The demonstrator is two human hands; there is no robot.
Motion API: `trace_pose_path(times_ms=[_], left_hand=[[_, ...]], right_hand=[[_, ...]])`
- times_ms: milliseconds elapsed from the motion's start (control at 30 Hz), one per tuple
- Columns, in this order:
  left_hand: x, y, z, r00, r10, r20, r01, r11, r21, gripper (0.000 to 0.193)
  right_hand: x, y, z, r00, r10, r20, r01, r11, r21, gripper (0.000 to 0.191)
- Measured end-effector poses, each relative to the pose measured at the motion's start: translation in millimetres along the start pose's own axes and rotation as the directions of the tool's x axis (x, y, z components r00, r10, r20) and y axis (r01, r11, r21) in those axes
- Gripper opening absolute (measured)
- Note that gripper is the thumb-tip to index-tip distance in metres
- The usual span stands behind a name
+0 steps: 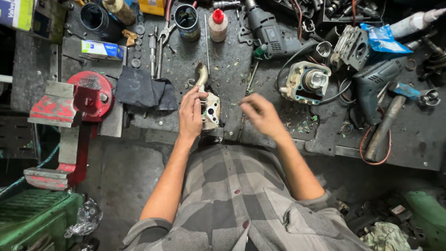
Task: The person holds a small engine cylinder casting with a curved exhaust pipe on a cluttered workbench and scrapes its gasket surface with a small hand tool, repositioning the casting repeatedly. They also handle other engine cylinder parts on the bench while working.
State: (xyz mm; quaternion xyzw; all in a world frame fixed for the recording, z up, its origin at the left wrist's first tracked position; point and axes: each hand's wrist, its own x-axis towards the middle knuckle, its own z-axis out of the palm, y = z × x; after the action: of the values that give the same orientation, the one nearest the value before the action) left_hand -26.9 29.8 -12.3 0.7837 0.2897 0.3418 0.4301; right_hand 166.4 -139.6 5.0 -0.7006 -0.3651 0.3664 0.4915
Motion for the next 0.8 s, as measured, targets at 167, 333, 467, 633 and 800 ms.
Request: trace_pose_path(times_ms=[167, 333, 467, 633, 800], left_hand=[[0, 2, 0, 1.000, -0.016, 0.004, 0.016, 1.000, -0.001, 0.025], [-1, 3, 1, 1.000, -0.013, -0.002, 0.013, 1.000, 0.000, 0.024], [-2, 2, 2, 1.000, -0.023, -0.006, 0.023, 1.000, -0.001, 0.025], [-2, 1, 2, 1.000, -0.017, -0.003, 0.017, 1.000, 0.003, 0.024], [-2, 3, 1, 1.000, -0.024, 0.004, 0.024, 1.000, 0.006, 0.024]], right_hand=[[-2, 7, 34, 0.983, -0.184, 0.010, 0.180, 0.947, -0.266, 0.020], [-11, -4, 43, 0.991, -0.095, 0.099, 0.125, 0.927, -0.354, 0.018], [-16, -10, 48, 0.995, -0.085, 0.046, 0.095, 0.945, -0.313, 0.022], [-19, -6, 58, 0.989, -0.146, -0.005, 0.135, 0.926, -0.352, 0.021], [-20, 3, 65, 0.995, -0.076, -0.068, 0.049, 0.939, -0.341, 0.028]])
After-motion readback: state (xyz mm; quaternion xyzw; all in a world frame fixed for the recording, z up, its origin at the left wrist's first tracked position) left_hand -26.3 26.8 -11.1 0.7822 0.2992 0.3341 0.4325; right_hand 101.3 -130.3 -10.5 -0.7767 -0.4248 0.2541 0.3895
